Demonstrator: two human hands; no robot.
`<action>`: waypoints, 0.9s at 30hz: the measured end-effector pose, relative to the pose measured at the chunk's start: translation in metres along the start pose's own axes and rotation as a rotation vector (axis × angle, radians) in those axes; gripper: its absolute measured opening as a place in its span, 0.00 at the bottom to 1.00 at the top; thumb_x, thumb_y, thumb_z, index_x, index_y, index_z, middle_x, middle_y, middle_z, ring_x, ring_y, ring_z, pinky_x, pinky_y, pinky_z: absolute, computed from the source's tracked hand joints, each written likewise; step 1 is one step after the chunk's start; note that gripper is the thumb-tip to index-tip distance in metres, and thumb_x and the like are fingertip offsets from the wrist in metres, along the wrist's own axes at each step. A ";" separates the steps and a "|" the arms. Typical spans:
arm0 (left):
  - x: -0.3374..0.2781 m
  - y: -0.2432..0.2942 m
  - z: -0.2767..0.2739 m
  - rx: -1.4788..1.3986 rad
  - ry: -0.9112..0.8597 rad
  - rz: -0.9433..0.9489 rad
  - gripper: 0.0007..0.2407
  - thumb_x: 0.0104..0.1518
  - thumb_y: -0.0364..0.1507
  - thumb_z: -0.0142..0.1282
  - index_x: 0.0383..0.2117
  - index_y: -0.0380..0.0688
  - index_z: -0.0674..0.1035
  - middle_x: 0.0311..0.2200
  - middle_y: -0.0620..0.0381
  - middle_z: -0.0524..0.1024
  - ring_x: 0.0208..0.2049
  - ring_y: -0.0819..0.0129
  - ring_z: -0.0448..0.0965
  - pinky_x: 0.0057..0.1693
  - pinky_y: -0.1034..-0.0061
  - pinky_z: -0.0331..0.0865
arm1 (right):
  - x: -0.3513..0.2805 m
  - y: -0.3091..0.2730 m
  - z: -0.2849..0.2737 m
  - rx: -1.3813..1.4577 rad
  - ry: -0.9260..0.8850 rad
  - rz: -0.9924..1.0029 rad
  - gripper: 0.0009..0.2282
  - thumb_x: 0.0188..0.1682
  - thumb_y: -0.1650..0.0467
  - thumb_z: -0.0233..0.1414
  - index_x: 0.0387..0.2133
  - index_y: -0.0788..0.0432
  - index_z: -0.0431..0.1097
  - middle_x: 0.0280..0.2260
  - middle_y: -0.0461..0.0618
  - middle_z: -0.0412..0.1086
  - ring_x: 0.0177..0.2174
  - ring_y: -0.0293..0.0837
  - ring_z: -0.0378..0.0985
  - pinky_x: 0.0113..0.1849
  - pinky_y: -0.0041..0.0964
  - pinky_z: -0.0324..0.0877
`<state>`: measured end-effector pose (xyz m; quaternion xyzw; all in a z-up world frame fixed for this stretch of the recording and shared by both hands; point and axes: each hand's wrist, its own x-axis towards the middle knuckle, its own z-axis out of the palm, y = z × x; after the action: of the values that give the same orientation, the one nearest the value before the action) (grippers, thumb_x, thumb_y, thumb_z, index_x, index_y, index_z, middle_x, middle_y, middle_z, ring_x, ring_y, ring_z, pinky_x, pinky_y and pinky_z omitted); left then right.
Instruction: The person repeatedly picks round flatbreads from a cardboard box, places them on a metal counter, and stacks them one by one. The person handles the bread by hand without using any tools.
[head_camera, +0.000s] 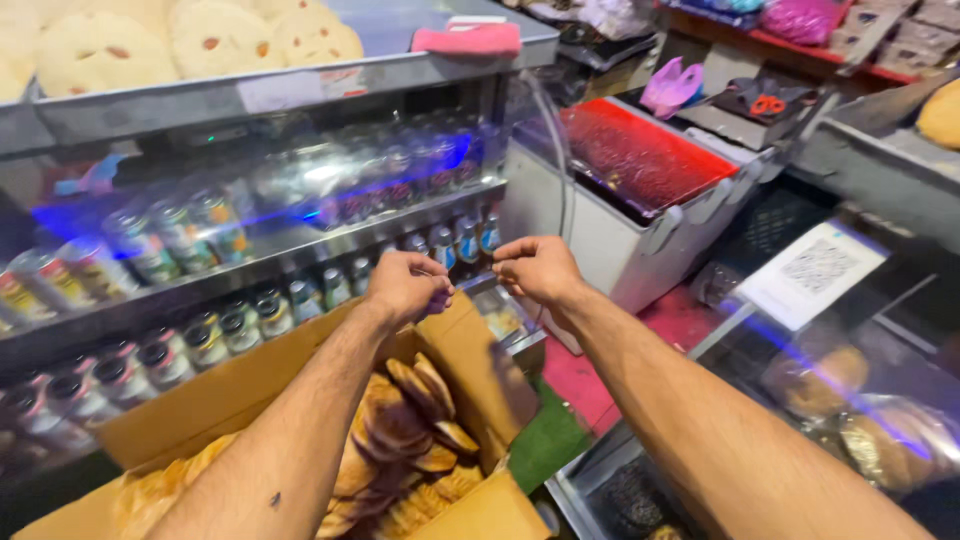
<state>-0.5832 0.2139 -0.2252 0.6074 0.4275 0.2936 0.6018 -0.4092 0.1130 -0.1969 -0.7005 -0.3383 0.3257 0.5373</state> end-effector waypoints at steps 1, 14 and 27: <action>0.002 0.020 0.016 -0.002 -0.020 0.018 0.08 0.53 0.18 0.59 0.39 0.31 0.82 0.29 0.39 0.83 0.24 0.59 0.86 0.36 0.72 0.85 | 0.002 -0.016 -0.020 -0.002 0.024 -0.012 0.13 0.40 0.80 0.53 0.40 0.65 0.78 0.30 0.61 0.77 0.27 0.38 0.81 0.30 0.25 0.80; 0.031 0.226 0.254 0.176 -0.201 0.399 0.09 0.49 0.25 0.61 0.36 0.50 0.86 0.27 0.51 0.84 0.27 0.67 0.86 0.37 0.75 0.83 | 0.022 -0.138 -0.290 -0.028 0.395 -0.290 0.11 0.41 0.79 0.57 0.37 0.60 0.80 0.30 0.60 0.78 0.28 0.42 0.84 0.30 0.30 0.81; 0.024 0.295 0.506 0.292 -0.407 0.491 0.12 0.46 0.29 0.61 0.38 0.56 0.87 0.25 0.62 0.85 0.23 0.75 0.85 0.46 0.81 0.79 | -0.001 -0.102 -0.535 0.029 0.716 -0.144 0.11 0.45 0.78 0.56 0.41 0.60 0.78 0.33 0.55 0.78 0.29 0.41 0.84 0.29 0.29 0.81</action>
<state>-0.0826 0.0184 0.0082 0.8178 0.1777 0.2382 0.4928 0.0168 -0.1527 0.0154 -0.7369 -0.1728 0.0257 0.6530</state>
